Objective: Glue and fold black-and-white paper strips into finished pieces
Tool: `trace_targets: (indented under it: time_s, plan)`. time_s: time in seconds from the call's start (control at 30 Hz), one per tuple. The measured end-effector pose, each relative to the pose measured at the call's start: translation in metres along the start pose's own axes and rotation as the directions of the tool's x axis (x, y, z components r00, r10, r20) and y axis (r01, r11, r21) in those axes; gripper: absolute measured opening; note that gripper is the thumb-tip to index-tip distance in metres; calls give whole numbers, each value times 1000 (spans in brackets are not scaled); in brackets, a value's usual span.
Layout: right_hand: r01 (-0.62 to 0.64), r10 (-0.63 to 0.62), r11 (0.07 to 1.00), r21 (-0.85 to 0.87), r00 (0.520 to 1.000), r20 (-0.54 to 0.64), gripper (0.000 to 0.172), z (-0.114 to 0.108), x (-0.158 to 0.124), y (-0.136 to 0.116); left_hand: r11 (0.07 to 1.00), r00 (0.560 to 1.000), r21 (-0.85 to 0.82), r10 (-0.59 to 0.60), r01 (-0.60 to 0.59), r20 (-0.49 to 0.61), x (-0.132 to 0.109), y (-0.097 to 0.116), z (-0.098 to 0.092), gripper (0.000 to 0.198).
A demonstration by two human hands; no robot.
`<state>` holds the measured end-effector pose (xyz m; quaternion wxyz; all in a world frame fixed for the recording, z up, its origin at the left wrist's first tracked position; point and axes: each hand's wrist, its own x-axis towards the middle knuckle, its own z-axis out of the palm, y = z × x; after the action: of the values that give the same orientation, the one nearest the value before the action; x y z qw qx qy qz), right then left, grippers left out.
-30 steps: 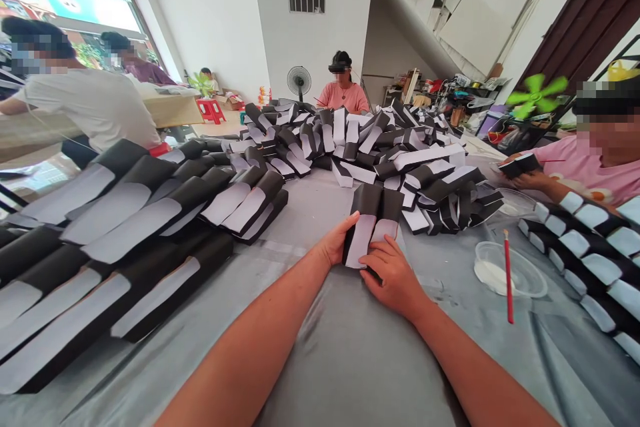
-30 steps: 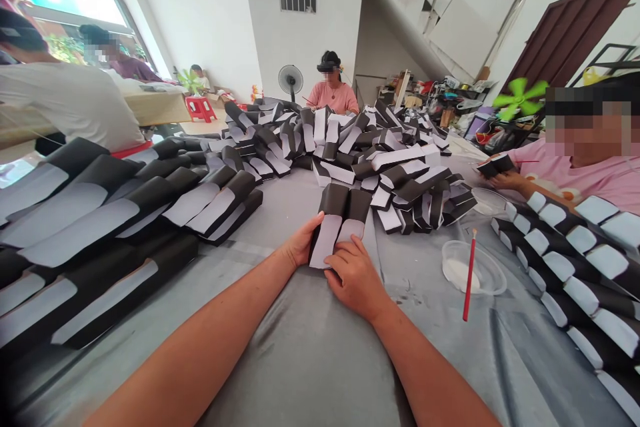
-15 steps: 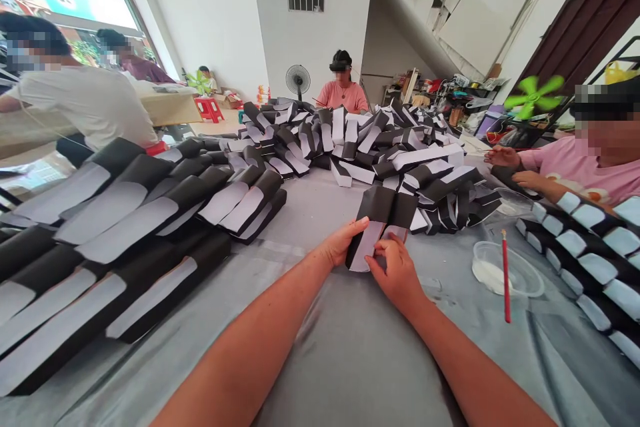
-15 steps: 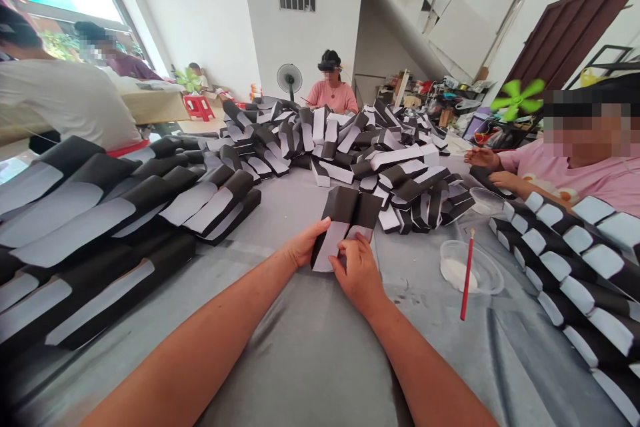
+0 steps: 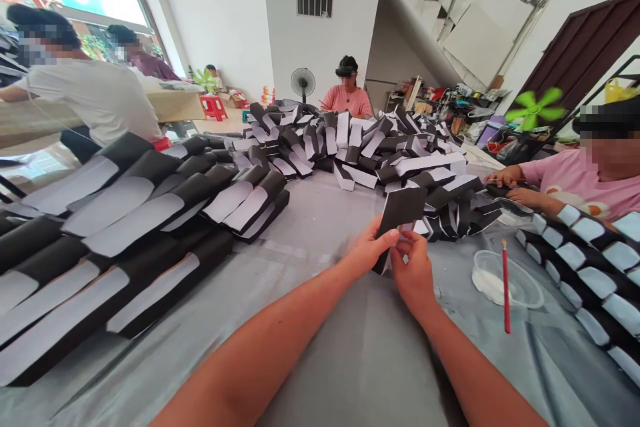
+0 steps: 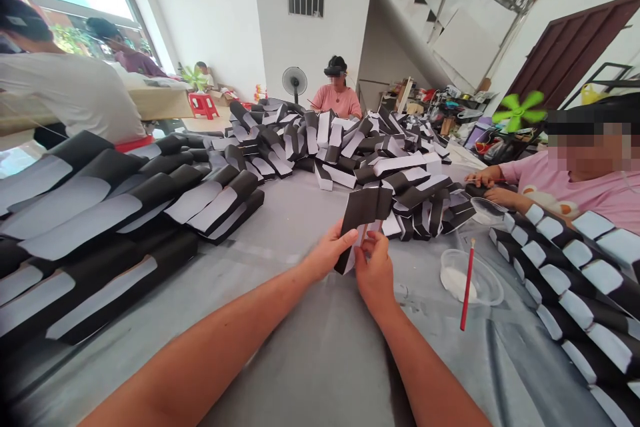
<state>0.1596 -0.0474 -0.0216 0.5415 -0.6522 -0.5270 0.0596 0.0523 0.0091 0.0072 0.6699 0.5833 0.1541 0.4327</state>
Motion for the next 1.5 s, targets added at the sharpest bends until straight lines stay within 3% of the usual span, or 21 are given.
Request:
trace_targets:
  time_s: [0.13,0.23,0.43,0.57,0.67,0.77,0.87,0.93,1.03,1.1,1.17,1.23,1.37,1.5]
  plan:
    - [-33,25,994,101,996,88,29,-3,6,0,986,995,133,101,-103,27,-2,-1,8,46]
    - [-26,0,986,166,988,155,20,-1,7,4,955,992,275,122,-113,-17,-5,-2,12,48]
    - [-125,91,958,258,986,137,18,1,5,9,869,990,484,134,-100,-37,-11,-2,16,55]
    - [-166,122,942,291,979,163,22,-2,7,10,840,994,534,110,-94,3,-13,1,15,58]
    - [-218,150,917,335,965,217,26,-4,9,8,880,994,461,106,-111,37,-10,1,9,55]
    - [-300,196,869,393,939,283,36,-4,9,4,951,985,306,92,-43,-148,-1,0,-2,48]
    - [-443,297,795,414,880,371,42,-3,7,-3,973,914,229,82,13,-398,8,-2,-18,42]
    - [-501,346,771,392,847,404,41,-3,6,-7,976,867,214,67,47,-493,12,-4,-27,36]
    - [-507,348,787,351,835,427,36,-6,5,-11,977,816,195,44,85,-577,13,-5,-37,32]
    - [-485,326,821,302,831,451,30,-11,6,-13,977,799,193,45,89,-599,12,-6,-40,29]
    - [-315,259,948,43,842,474,27,-16,10,-14,980,787,179,45,85,-616,11,-7,-42,28]
    - [-142,225,967,-211,863,452,27,-18,16,-16,983,772,166,47,76,-634,12,-8,-44,30]
    - [79,253,826,-558,832,493,25,-14,26,-28,985,755,154,37,84,-655,14,-8,-46,30]
    - [182,319,709,-681,779,540,23,-2,33,-38,974,769,199,44,109,-638,15,-10,-49,26]
